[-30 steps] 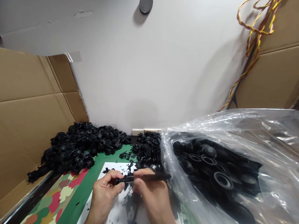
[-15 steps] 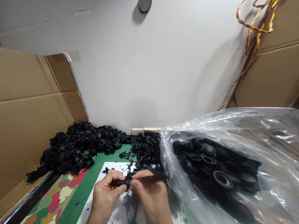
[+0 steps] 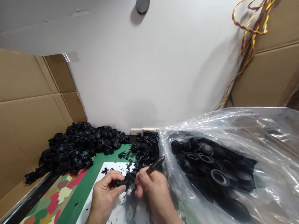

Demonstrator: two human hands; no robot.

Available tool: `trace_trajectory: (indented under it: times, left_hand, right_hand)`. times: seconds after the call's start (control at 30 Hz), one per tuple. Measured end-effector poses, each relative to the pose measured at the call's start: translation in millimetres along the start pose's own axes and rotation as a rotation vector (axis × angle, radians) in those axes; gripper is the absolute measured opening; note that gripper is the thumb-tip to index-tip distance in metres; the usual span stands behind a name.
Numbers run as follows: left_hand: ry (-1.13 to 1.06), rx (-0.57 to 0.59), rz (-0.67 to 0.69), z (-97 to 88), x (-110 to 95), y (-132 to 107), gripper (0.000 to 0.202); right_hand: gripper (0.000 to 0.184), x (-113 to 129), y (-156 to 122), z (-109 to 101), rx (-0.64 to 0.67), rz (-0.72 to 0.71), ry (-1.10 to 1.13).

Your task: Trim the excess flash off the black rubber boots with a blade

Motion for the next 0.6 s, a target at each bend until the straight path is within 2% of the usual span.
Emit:
trace_trajectory:
  times: [0.17,0.37,0.6]
  left_hand:
    - [0.001,0.016,0.003,-1.6,2.8,0.1,0.017]
    - [0.013,0.016,0.005,-2.6,7.2,-0.9,0.019]
    - [0.090,0.031,0.050,-1.8,6.7,-2.2,0.019]
  right_hand:
    - [0.044,0.9,1.1,-3.4,-0.095,-0.068,-0.041]
    - [0.047,-4.1,-2.0,1.0,-0.045,-0.027,-0.050]
    - [0.040,-2.7,-3.0,1.3,0.025,-0.065,-0.103]
Point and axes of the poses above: each hand's wrist, its own y-axis towards the middle knuckle, its own z-axis out of the palm, x = y × z, the point moved 2 cm from there along y, towards the middle knuckle, and after that the axes turned 9 degrees about x, right-handed, at the moved point
